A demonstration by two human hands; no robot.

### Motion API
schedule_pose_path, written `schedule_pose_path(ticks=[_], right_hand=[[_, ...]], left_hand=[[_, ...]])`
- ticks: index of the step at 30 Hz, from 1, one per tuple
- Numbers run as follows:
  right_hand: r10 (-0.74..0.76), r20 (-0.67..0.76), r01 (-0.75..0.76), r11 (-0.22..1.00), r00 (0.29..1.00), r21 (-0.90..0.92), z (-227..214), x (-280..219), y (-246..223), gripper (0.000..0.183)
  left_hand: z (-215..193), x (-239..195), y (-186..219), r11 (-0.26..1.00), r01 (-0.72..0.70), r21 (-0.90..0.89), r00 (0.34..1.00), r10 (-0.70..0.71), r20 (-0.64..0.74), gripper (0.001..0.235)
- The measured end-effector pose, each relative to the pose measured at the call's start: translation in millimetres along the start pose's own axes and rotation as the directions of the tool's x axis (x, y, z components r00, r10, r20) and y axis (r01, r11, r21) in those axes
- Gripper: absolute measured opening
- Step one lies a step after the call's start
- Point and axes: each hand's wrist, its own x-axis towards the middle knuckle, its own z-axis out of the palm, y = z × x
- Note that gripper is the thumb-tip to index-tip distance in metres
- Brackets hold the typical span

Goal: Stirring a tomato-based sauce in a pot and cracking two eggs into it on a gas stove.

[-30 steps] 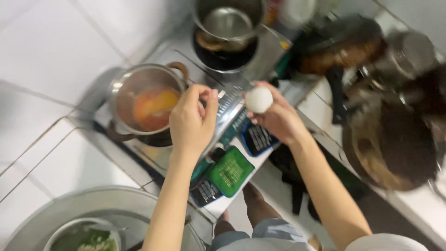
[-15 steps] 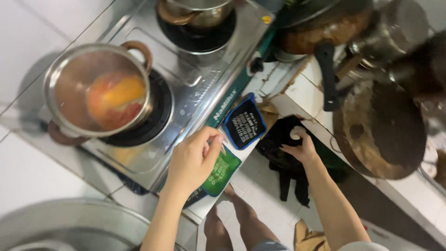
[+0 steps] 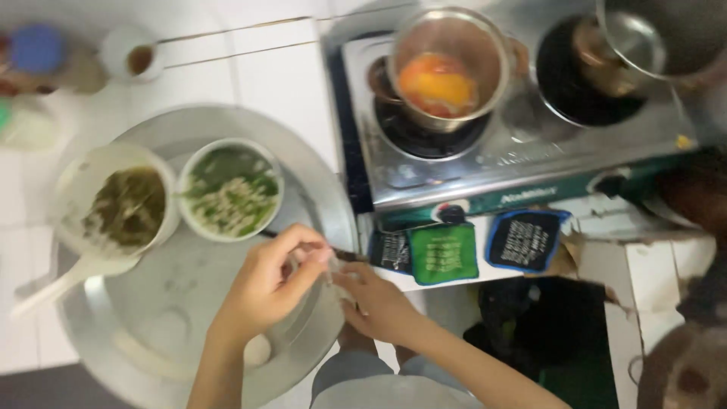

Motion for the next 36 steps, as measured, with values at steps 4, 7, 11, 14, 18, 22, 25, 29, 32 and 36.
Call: schedule_pose_path(ticks=[4, 7, 11, 14, 18, 22, 25, 29, 32, 36], right_hand=[[-0.217, 0.197, 0.263, 0.932, 0.956, -0.249, 88, 35, -29, 0.06], [-0.298, 0.347, 0.412, 0.851, 0.889, -0.325, 161, 40, -43, 0.06], [-0.267, 0.385, 0.422, 0.81, 0.884, -0.407, 246, 43, -25, 0.059], [-0.242, 0.369, 0.402, 0.794, 0.897, -0.457, 256, 47, -15, 0.054], [-0.172, 0.427, 0.325, 0.892, 0.887, -0.315, 190, 57, -44, 0.056], [-0.234, 0.326, 0.188, 0.968, 0.916, 0.168, 111, 50, -10, 0.043], [-0.016, 0.393, -0.165, 0.891, 0.919, 0.422, 39, 51, 5, 0.039], [0.389, 0.205, -0.439, 0.803, 0.898, 0.402, -33, 58, 46, 0.053], [0.383, -0.048, -0.312, 0.814, 0.923, 0.491, -58, 90, 88, 0.051], [0.359, -0.179, -0.159, 0.735, 0.916, 0.659, -58, 172, 107, 0.048]], left_hand=[[-17, -60, -57, 0.992, -0.006, -0.123, 0.973, -0.022, -0.228, 0.012], [-26, -96, -84, 0.958, 0.101, -0.267, 0.949, -0.174, -0.264, 0.011], [-39, -125, -114, 0.923, 0.055, -0.381, 0.941, -0.176, -0.29, 0.012], [-41, -134, -128, 0.905, 0.067, -0.42, 0.936, -0.202, -0.288, 0.012], [-43, -128, -136, 0.91, 0.067, -0.41, 0.934, -0.201, -0.294, 0.012], [-46, -110, -128, 0.887, 0.014, -0.462, 0.95, -0.156, -0.27, 0.013], [-47, -89, -114, 0.893, -0.018, -0.45, 0.96, -0.11, -0.257, 0.014], [-39, -65, -99, 0.884, 0.033, -0.466, 0.969, -0.142, -0.201, 0.016], [-28, -49, -93, 0.88, 0.002, -0.475, 0.968, -0.121, -0.221, 0.016], [-10, -27, -75, 0.855, 0.007, -0.519, 0.952, -0.164, -0.257, 0.016]])
